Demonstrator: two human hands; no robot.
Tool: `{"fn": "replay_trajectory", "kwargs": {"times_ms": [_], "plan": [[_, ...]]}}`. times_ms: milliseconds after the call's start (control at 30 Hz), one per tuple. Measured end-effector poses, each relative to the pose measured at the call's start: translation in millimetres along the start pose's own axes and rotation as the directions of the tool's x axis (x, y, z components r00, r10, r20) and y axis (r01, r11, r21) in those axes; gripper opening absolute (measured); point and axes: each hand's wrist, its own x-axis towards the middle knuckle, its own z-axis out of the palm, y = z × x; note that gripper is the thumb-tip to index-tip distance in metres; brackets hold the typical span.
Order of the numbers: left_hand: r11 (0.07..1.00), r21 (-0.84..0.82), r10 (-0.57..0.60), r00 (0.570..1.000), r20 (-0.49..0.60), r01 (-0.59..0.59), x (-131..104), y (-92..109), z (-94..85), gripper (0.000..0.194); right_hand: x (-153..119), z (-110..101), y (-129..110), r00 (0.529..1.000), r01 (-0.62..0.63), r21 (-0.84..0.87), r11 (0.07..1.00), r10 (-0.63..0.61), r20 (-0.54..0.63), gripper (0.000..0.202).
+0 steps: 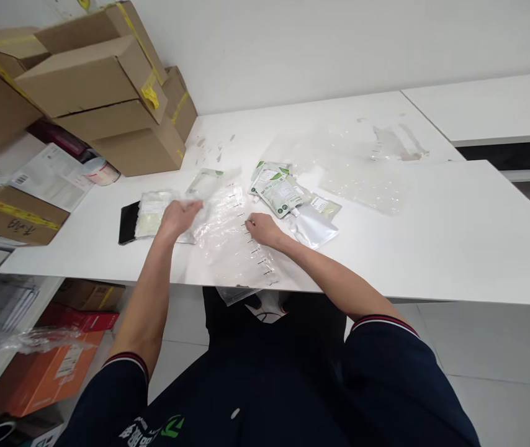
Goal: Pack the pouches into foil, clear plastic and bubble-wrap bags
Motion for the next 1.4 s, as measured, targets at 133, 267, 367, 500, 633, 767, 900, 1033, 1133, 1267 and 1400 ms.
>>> {"fn": "replay_trajectory", "kwargs": {"times_ms": [133, 267, 367, 500, 633, 767, 900, 1033, 1133, 1267, 1400], "plan": [[0.982, -0.128, -0.155, 0.982, -0.111, 0.140, 36, 11, 23.7, 0.050, -6, 3, 4, 0.999, -0.027, -0.080, 0.996, 0.029, 0.018, 0.020], [0.971, -0.084, 0.203, 0.959, -0.199, -0.223, 6, 23, 33.9, 0.062, -14, -27, 3, 0.998, -0.030, -0.348, 0.937, 0.009, -0.062, 0.037], [0.911, 0.102, 0.410, 0.906, -0.102, -0.400, -52, 20, 24.1, 0.040, -18, -57, 8, 0.982, -0.101, -0.746, 0.659, -0.055, -0.181, 0.039], [0.875, 0.106, 0.433, 0.862, 0.265, -0.472, -133, 4, 7.0, 0.030, -13, -71, 32, 0.993, -0.026, -0.913, 0.407, -0.093, -0.070, 0.040], [0.768, 0.220, 0.422, 0.733, 0.534, -0.602, -198, -12, 10.6, 0.065, -5, -68, 51, 0.977, 0.063, -0.919, 0.388, -0.210, -0.021, 0.039], [0.704, 0.354, 0.456, 0.774, 0.440, -0.616, -228, -27, 30.9, 0.059, -7, -89, 37, 0.899, -0.001, -0.758, 0.652, -0.331, -0.286, 0.032], [0.738, 0.317, 0.531, 0.803, 0.272, -0.595, -232, -43, 45.1, 0.042, -31, -111, 7, 0.769, 0.186, -0.263, 0.947, -0.307, -0.560, 0.026], [0.785, 0.294, 0.533, 0.836, 0.130, -0.546, -237, -55, 48.1, 0.025, -68, -94, 2, 0.950, 0.174, 0.325, 0.929, -0.072, -0.303, 0.020], [0.816, 0.328, 0.487, 0.872, 0.053, -0.475, -242, -64, 48.8, 0.013, -89, -60, 14, 0.991, -0.131, 0.529, 0.838, 0.101, 0.085, 0.026], [0.846, 0.295, 0.446, 0.892, 0.065, -0.444, -245, -76, 50.7, 0.011, -95, -22, 28, 0.929, -0.367, 0.559, 0.744, 0.256, 0.268, 0.022], [0.804, 0.301, 0.517, 0.853, 0.073, -0.513, -241, -79, 51.3, 0.023, -88, -15, 29, 0.915, -0.400, 0.584, 0.706, 0.279, 0.290, 0.018]]}}
